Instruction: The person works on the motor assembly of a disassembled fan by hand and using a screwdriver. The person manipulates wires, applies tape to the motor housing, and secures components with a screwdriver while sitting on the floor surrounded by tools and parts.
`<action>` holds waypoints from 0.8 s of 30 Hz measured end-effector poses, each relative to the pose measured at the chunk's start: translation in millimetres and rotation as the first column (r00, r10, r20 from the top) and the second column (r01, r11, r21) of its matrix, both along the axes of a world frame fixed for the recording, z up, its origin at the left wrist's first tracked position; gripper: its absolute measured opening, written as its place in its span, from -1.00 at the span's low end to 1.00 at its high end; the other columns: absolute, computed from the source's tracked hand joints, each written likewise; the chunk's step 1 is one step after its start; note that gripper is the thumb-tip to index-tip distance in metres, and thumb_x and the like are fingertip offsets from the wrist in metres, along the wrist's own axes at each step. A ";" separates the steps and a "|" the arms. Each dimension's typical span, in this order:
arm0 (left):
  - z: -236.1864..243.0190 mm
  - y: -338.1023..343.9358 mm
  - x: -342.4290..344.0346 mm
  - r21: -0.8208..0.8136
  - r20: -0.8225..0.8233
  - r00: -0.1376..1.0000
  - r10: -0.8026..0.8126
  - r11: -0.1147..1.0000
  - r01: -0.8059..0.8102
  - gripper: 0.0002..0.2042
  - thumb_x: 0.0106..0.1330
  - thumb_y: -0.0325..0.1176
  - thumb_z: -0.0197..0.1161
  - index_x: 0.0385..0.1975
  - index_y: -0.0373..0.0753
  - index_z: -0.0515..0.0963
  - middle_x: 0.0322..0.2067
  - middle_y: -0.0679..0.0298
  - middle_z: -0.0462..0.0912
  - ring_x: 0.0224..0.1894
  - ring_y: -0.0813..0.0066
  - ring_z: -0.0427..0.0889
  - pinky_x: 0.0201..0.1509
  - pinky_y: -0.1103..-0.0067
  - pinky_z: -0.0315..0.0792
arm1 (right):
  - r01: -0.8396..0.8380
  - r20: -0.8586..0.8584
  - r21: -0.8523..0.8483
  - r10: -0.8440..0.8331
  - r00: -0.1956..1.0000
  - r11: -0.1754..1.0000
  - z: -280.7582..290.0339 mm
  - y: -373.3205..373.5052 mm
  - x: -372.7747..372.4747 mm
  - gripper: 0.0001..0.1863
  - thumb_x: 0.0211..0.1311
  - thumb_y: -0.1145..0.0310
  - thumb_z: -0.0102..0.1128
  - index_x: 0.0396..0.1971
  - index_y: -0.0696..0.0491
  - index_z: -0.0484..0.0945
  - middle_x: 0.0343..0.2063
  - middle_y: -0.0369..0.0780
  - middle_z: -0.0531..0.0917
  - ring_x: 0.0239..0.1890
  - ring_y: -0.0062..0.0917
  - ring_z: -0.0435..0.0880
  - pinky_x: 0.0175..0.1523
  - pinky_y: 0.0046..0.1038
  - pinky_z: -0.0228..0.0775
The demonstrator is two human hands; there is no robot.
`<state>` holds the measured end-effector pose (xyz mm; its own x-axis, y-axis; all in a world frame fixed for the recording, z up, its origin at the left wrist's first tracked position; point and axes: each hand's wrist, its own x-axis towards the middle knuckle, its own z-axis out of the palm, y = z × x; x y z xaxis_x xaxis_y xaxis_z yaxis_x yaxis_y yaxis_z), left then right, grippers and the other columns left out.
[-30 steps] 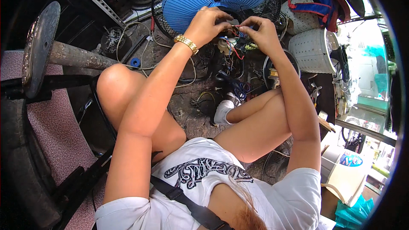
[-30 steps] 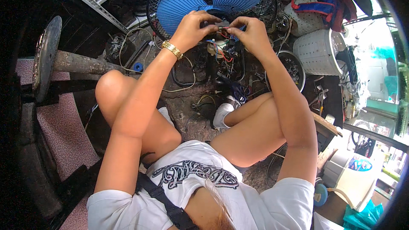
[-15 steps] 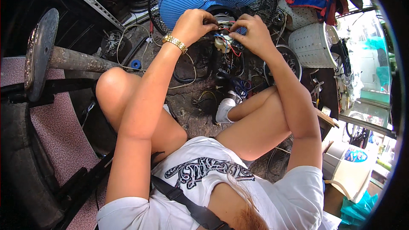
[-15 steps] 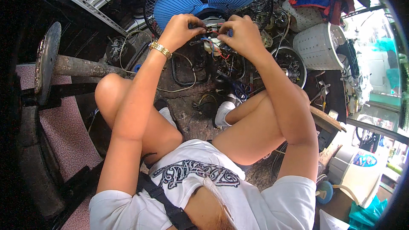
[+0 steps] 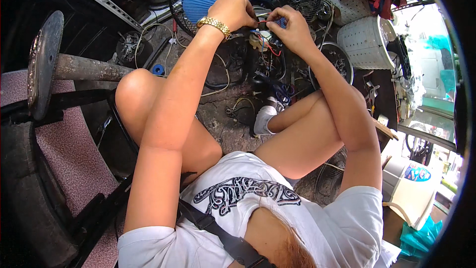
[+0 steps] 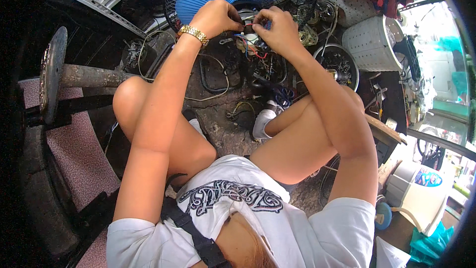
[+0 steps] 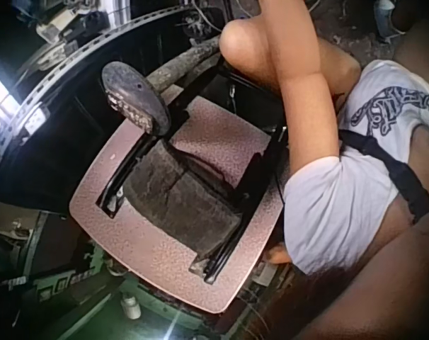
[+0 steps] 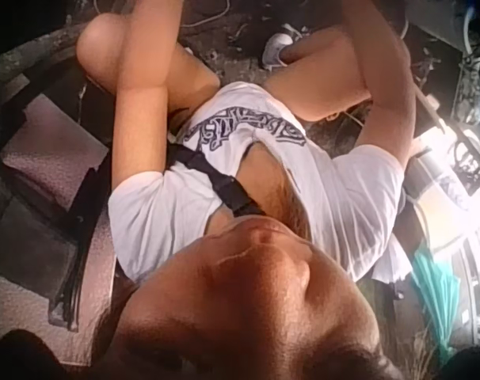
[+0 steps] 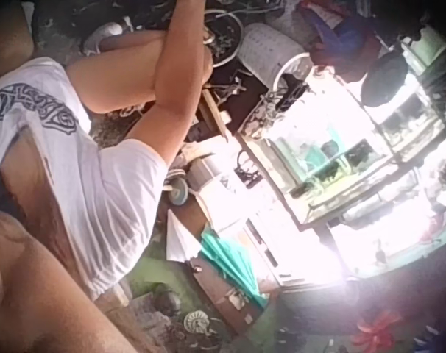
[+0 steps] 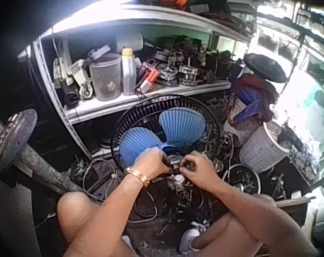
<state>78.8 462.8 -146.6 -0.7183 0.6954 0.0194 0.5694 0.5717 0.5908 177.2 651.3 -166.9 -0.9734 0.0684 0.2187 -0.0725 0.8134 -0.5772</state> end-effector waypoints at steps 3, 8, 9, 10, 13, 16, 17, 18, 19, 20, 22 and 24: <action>2.5 2.4 6.7 -0.010 -0.100 0.995 -0.018 1.000 0.017 -0.78 -0.01 -0.28 0.45 -0.37 -0.20 0.74 -0.39 0.06 0.73 -0.31 0.15 0.72 -0.16 0.40 0.57 | 0.023 -0.011 0.052 -0.022 1.000 0.998 -1.4 -1.7 2.7 -0.81 0.01 0.18 0.33 -0.37 -0.10 0.68 -0.28 -0.29 0.61 -0.12 -0.23 0.54 -0.07 -0.09 0.31; 1.3 0.3 11.1 0.027 -0.194 0.981 -0.020 0.999 0.025 -0.81 0.00 -0.25 0.44 -0.36 -0.07 0.75 -0.38 0.16 0.74 -0.27 0.16 0.72 -0.11 0.35 0.59 | 0.016 -0.005 0.143 -0.015 1.000 0.990 3.5 -5.8 3.2 -0.80 0.02 0.14 0.30 -0.36 -0.12 0.67 -0.26 -0.33 0.59 -0.08 -0.25 0.51 -0.04 -0.06 0.28; 1.6 0.4 12.3 0.029 -0.199 0.980 -0.014 0.999 0.020 -0.82 0.01 -0.25 0.43 -0.36 -0.07 0.75 -0.38 0.17 0.74 -0.27 0.16 0.72 -0.12 0.35 0.59 | 0.019 -0.008 0.147 -0.018 1.000 0.989 2.7 -5.9 3.4 -0.80 0.02 0.14 0.30 -0.36 -0.12 0.67 -0.26 -0.33 0.59 -0.07 -0.25 0.50 -0.04 -0.05 0.27; 1.7 0.7 14.1 0.035 -0.204 0.979 -0.008 0.999 0.015 -0.82 0.01 -0.26 0.43 -0.36 -0.07 0.75 -0.38 0.17 0.74 -0.27 0.16 0.72 -0.12 0.35 0.59 | 0.021 -0.012 0.152 -0.020 1.000 0.988 2.3 -6.4 3.2 -0.80 0.03 0.14 0.30 -0.36 -0.12 0.67 -0.26 -0.33 0.59 -0.07 -0.26 0.50 -0.04 -0.04 0.27; 2.8 1.1 19.9 0.039 -0.199 0.980 0.010 0.999 -0.002 -0.81 0.04 -0.26 0.41 -0.34 -0.10 0.74 -0.38 0.16 0.74 -0.27 0.15 0.72 -0.13 0.35 0.58 | 0.024 -0.022 0.161 -0.021 1.000 0.987 0.6 -3.9 3.1 -0.80 0.03 0.14 0.29 -0.37 -0.12 0.67 -0.25 -0.34 0.58 -0.06 -0.27 0.49 -0.04 -0.01 0.27; 8.4 -1.6 22.4 -0.019 -0.147 0.988 0.041 0.999 -0.044 -0.77 0.08 -0.25 0.40 -0.27 -0.15 0.73 -0.36 0.13 0.74 -0.26 0.16 0.72 -0.14 0.38 0.57 | 0.028 -0.006 0.164 -0.028 1.000 0.986 1.0 -3.6 4.7 -0.80 0.02 0.14 0.30 -0.37 -0.13 0.68 -0.23 -0.35 0.58 -0.04 -0.27 0.49 -0.02 0.02 0.26; 10.2 -3.6 21.6 -0.058 -0.124 0.990 0.064 0.996 -0.072 -0.76 0.10 -0.24 0.39 -0.24 -0.15 0.73 -0.34 0.13 0.74 -0.25 0.16 0.72 -0.13 0.39 0.57 | 0.031 0.003 0.168 -0.032 0.999 0.985 1.7 -3.4 5.4 -0.80 0.02 0.13 0.30 -0.36 -0.13 0.68 -0.23 -0.35 0.58 -0.04 -0.27 0.49 -0.01 0.03 0.26; 11.3 -6.2 20.9 -0.098 -0.101 0.991 0.087 0.990 -0.097 -0.75 0.12 -0.23 0.39 -0.22 -0.15 0.73 -0.32 0.12 0.74 -0.23 0.17 0.72 -0.12 0.40 0.56 | 0.033 -0.002 0.167 -0.033 0.999 0.985 1.2 -3.3 5.6 -0.79 0.02 0.12 0.30 -0.37 -0.14 0.68 -0.22 -0.34 0.58 -0.03 -0.27 0.48 0.00 0.03 0.26; 5.6 -8.6 12.4 -0.086 -0.012 0.998 0.061 0.994 -0.062 -0.73 0.17 -0.21 0.36 -0.17 -0.15 0.71 -0.27 0.10 0.74 -0.21 0.18 0.72 -0.09 0.41 0.55 | 0.035 -0.006 0.166 -0.034 0.999 0.985 0.7 -3.4 5.4 -0.79 0.01 0.11 0.31 -0.37 -0.14 0.68 -0.22 -0.34 0.58 -0.02 -0.26 0.48 0.01 0.04 0.26; -0.2 -12.9 3.8 -0.078 -0.016 0.999 0.039 0.996 -0.040 -0.75 0.16 -0.19 0.35 -0.19 -0.08 0.73 -0.28 0.13 0.74 -0.20 0.18 0.72 -0.08 0.38 0.55 | 0.032 -0.014 0.163 -0.030 0.999 0.986 1.1 -5.8 3.4 -0.78 0.01 0.11 0.31 -0.37 -0.14 0.68 -0.21 -0.34 0.58 -0.02 -0.26 0.47 0.01 0.04 0.26; -10.3 -16.9 -8.2 -0.061 -0.022 1.000 -0.009 0.998 0.008 -0.78 0.14 -0.15 0.34 -0.23 0.06 0.75 -0.30 0.21 0.75 -0.19 0.17 0.72 -0.06 0.32 0.55 | 0.022 -0.015 0.147 -0.020 1.000 0.989 1.2 -7.7 1.0 -0.78 0.00 0.09 0.32 -0.37 -0.15 0.69 -0.20 -0.33 0.57 -0.01 -0.25 0.46 0.02 0.04 0.26; -4.6 -11.4 -6.8 -0.111 -0.060 0.997 -0.056 0.993 0.049 -0.78 0.14 -0.15 0.35 -0.23 0.07 0.75 -0.29 0.21 0.75 -0.19 0.16 0.71 -0.06 0.32 0.56 | 0.025 -0.014 0.147 -0.023 1.000 0.989 -2.1 -3.0 2.2 -0.78 0.00 0.08 0.33 -0.37 -0.16 0.70 -0.19 -0.32 0.57 0.00 -0.24 0.45 0.03 0.04 0.26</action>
<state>72.0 451.4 -151.2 -0.6808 0.7323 -0.0144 0.6342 0.5992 0.4886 179.4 648.3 -169.0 -0.9690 0.0581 0.2402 -0.0582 0.8909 -0.4505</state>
